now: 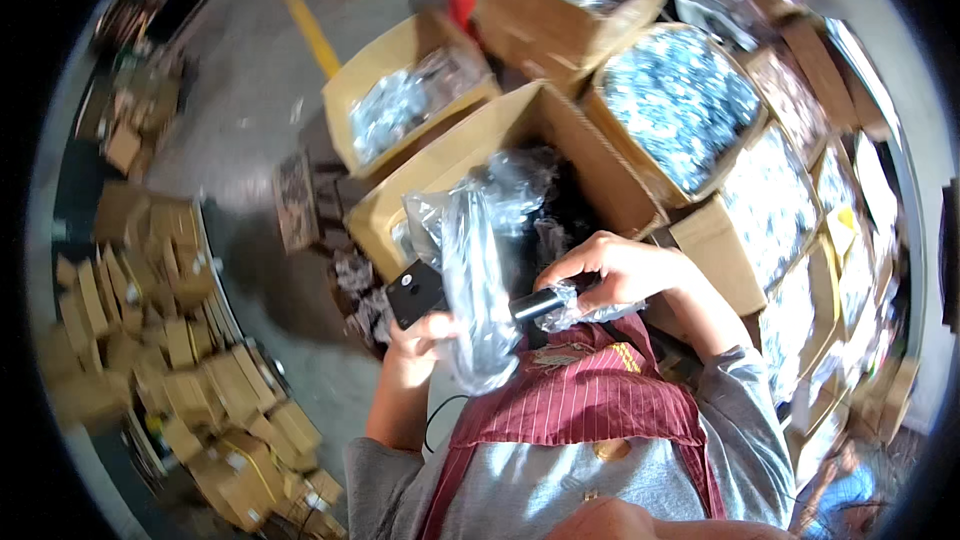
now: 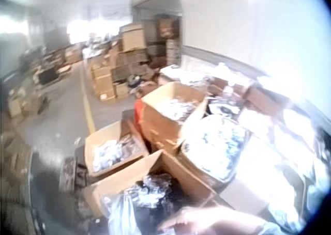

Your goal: The person moves through a warehouse area filled with cardboard boxes, then stands at a table to pack small items wrapped in plastic into cardboard boxes. The person uses a handheld scanner to scan items and a digital scale to weigh them before placing them into the boxes.

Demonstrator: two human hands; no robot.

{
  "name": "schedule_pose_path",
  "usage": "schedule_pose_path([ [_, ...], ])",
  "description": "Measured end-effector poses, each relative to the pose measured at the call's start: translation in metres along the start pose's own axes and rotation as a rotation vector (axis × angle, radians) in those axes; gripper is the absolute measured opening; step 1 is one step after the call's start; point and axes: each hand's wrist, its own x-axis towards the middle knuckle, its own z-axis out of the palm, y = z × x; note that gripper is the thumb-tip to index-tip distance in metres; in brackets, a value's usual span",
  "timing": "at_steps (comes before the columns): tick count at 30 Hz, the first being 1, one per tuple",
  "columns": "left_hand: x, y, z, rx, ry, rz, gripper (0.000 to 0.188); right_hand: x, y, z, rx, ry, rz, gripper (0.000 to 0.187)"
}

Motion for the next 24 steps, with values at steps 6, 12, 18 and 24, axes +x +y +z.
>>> schedule_pose_path([
  [6, 0.066, -0.063, 0.075, -0.049, -0.063, -0.489, 0.045, -0.101, -0.034, 0.065, 0.318, 0.597, 0.189, 0.094],
  [12, 0.074, -0.170, 0.144, -0.076, -0.211, -0.728, 0.045, -0.232, -0.027, 0.167, 0.395, 1.269, -0.032, 0.069],
  [18, 0.016, -0.318, 0.201, 0.443, -0.357, -0.778, 0.038, -0.379, -0.001, 0.298, 0.903, 1.828, -0.356, 0.045],
  [24, -0.063, -0.431, 0.262, 0.750, -0.504, -1.064, 0.035, -0.434, 0.019, 0.405, 0.825, 2.031, -0.286, 0.063],
])
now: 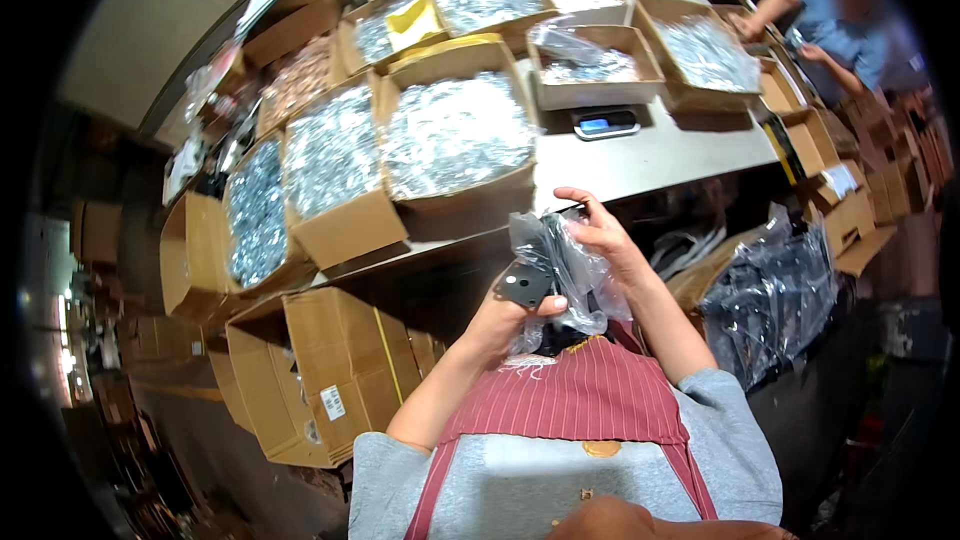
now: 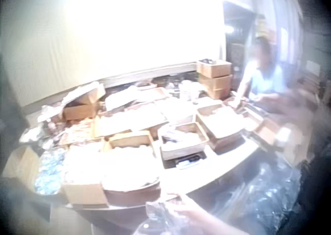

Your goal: The person moves through a warehouse area filled with cardboard boxes, then stands at a table to pack small items wrapped in plastic into cardboard boxes. The person uses a handheld scanner to scan items and a digital scale to weigh them before placing them into the boxes.

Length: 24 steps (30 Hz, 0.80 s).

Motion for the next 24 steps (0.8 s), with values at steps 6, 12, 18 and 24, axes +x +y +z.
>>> schedule_pose_path([
  [6, 0.078, -0.009, 0.014, -0.250, -0.105, -0.333, 0.034, -0.019, -0.010, -0.041, 0.188, 0.244, -0.033, 0.063],
  [12, 0.140, -0.008, 0.033, -0.148, -0.154, -0.238, 0.047, 0.027, -0.014, -0.068, 0.024, 0.289, -0.195, 0.078],
  [18, 0.189, 0.024, 0.044, -0.384, -0.237, 0.116, 0.083, 0.084, -0.064, -0.033, -0.945, 0.038, -0.212, 0.079],
  [24, 0.225, 0.072, 0.015, -0.501, -0.142, 0.235, 0.085, 0.097, -0.174, -0.037, -1.576, -0.076, -0.617, 0.062],
])
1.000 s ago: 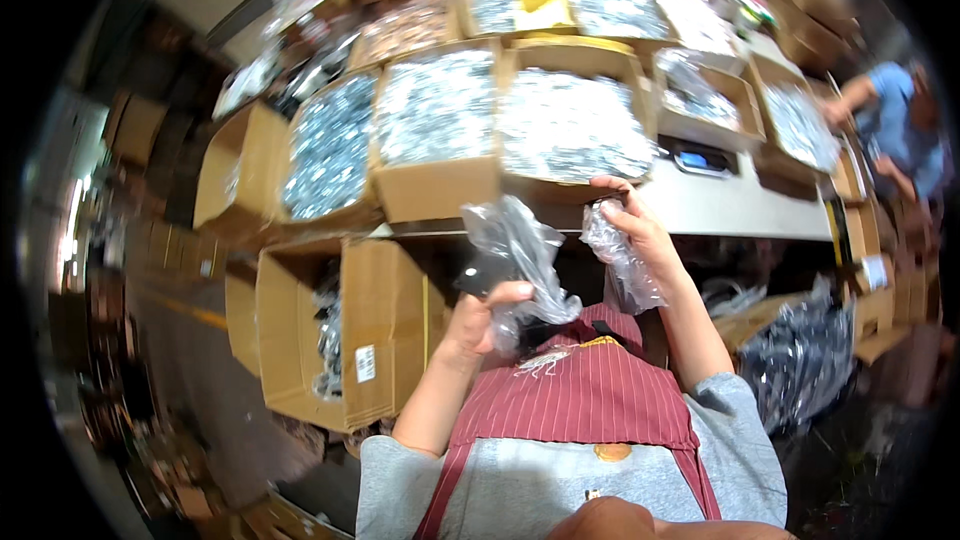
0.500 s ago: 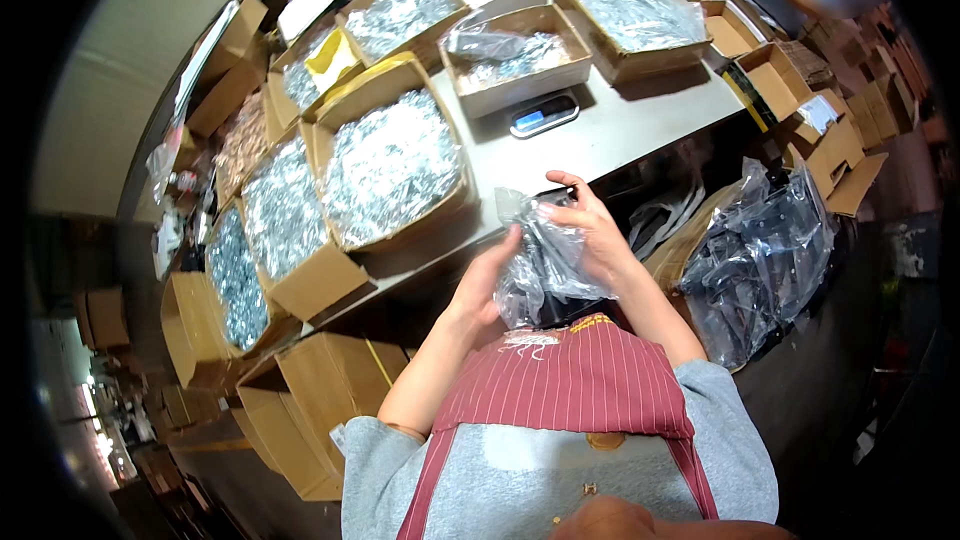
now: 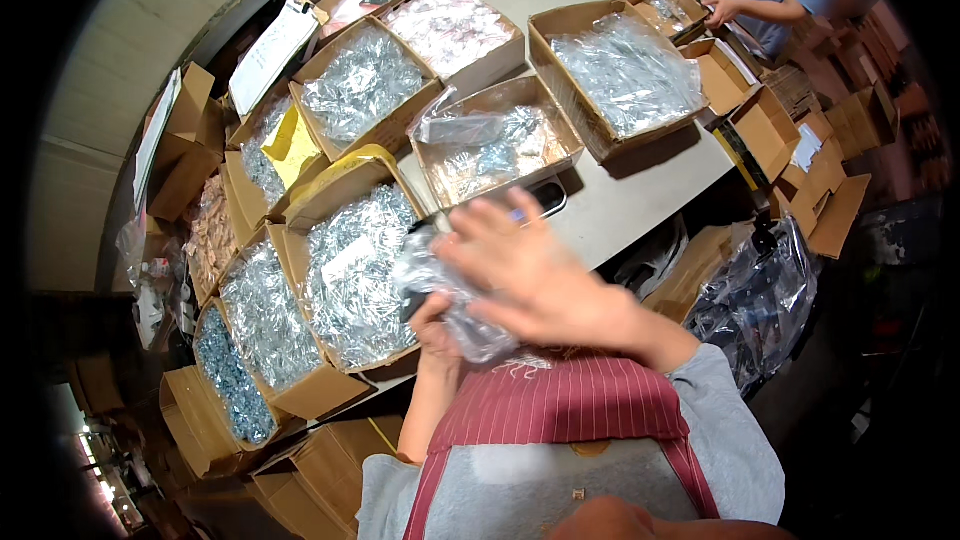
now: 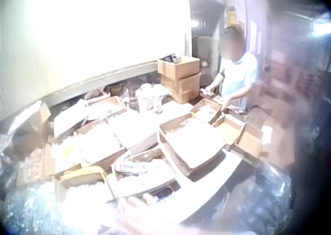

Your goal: The person moves through a warehouse area filled with cardboard boxes, then stands at a table to pack small items wrapped in plastic into cardboard boxes. The person uses a handheld scanner to scan items and a digital scale to weigh them before placing them into the boxes.

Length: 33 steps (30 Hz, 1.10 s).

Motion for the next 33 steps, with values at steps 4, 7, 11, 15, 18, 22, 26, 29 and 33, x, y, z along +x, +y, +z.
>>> schedule_pose_path([
  [4, 0.006, 0.057, -0.020, -0.111, -0.181, 0.186, 0.087, -0.040, 0.119, 0.005, 0.622, 0.511, 0.651, 0.042],
  [7, 0.005, 0.092, -0.029, -0.171, -0.157, 0.294, 0.084, -0.069, 0.193, 0.015, 0.764, 0.259, 1.085, 0.051],
  [11, 0.009, 0.108, -0.051, -0.159, -0.131, 0.363, 0.076, -0.060, 0.219, 0.030, 1.126, 0.092, 1.159, 0.093],
  [15, 0.013, 0.094, -0.049, -0.216, -0.088, 0.415, 0.073, -0.046, 0.231, 0.042, 1.142, 0.098, 1.167, 0.097],
  [18, 0.019, 0.080, -0.057, -0.231, -0.051, 0.426, 0.073, -0.041, 0.236, 0.040, 1.176, -0.024, 1.147, 0.096],
  [22, 0.030, 0.063, -0.055, -0.273, 0.041, 0.414, 0.066, -0.033, 0.241, 0.046, 1.206, 0.110, 1.073, 0.082],
  [26, 0.039, 0.053, -0.054, -0.165, 0.181, 0.424, 0.062, -0.029, 0.240, 0.085, 1.082, 0.341, 0.990, 0.058],
  [29, 0.036, 0.055, -0.055, -0.174, 0.198, 0.439, 0.063, -0.033, 0.246, 0.071, 1.098, 0.388, 1.016, 0.054],
  [33, 0.038, 0.053, -0.060, -0.198, 0.145, 0.415, 0.063, -0.035, 0.252, 0.071, 1.343, 0.408, 1.097, 0.048],
])
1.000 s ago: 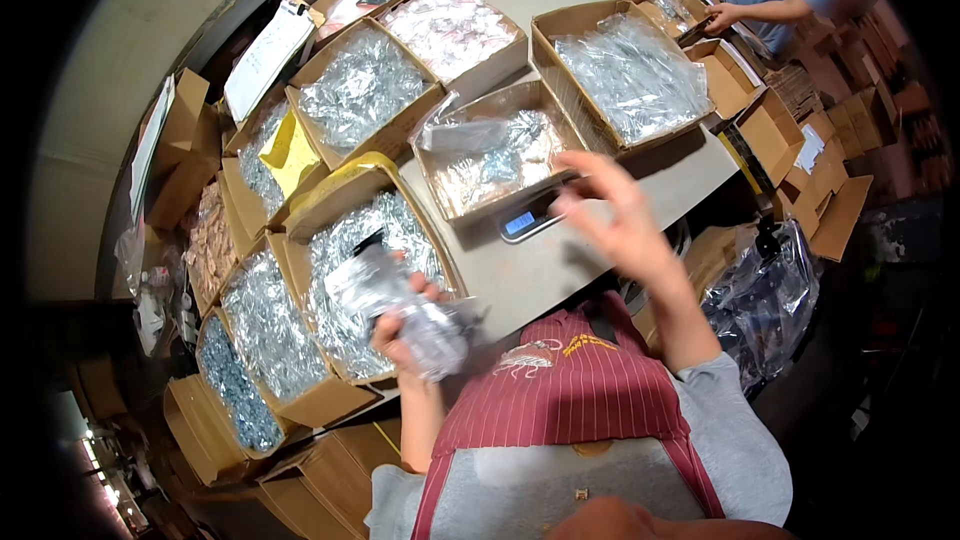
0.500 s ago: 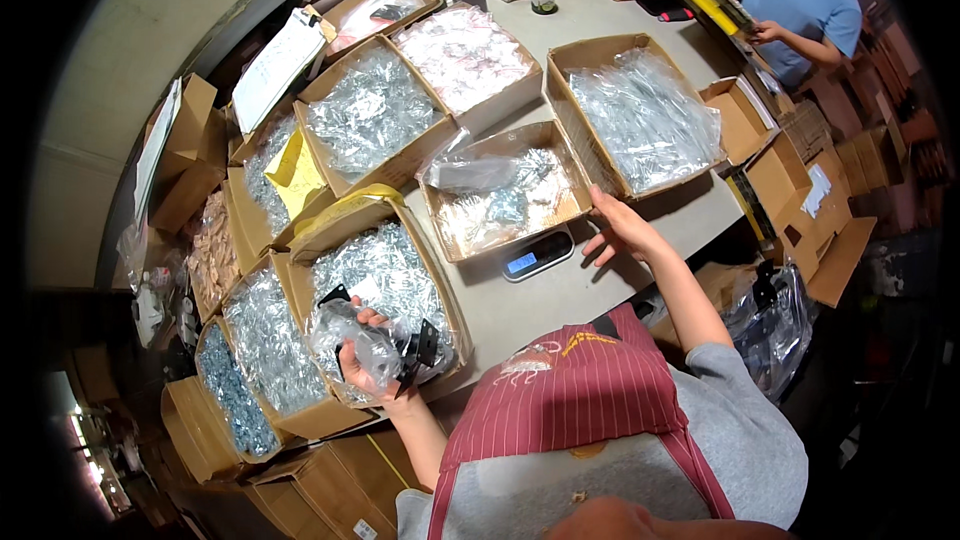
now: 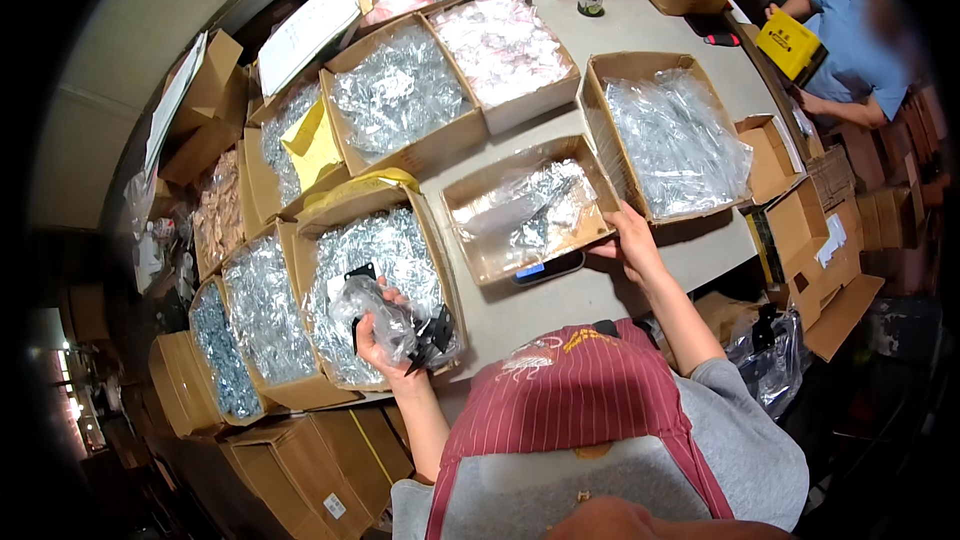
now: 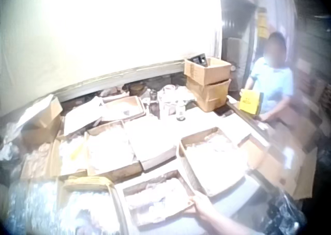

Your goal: The person moves through a warehouse area filled with cardboard boxes, then stands at a table to pack small items wrapped in plastic into cardboard boxes. The person uses a handheld scanner to scan items and a digital scale to weigh them before placing them into the boxes.

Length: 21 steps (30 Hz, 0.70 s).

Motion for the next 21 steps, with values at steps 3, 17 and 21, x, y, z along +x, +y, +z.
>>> schedule_pose_path([
  [3, -0.001, 0.000, 0.000, 0.015, 0.028, -0.001, 0.065, 0.001, 0.000, -0.001, 0.067, -0.056, 0.036, 0.048],
  [17, 0.004, -0.011, 0.006, 0.111, 0.115, 0.018, 0.058, -0.050, -0.035, -0.012, -0.446, -0.090, 0.050, 0.074],
  [21, 0.007, -0.014, 0.009, 0.114, 0.124, 0.007, 0.056, -0.069, -0.066, -0.034, -0.936, -0.269, 0.023, 0.052],
])
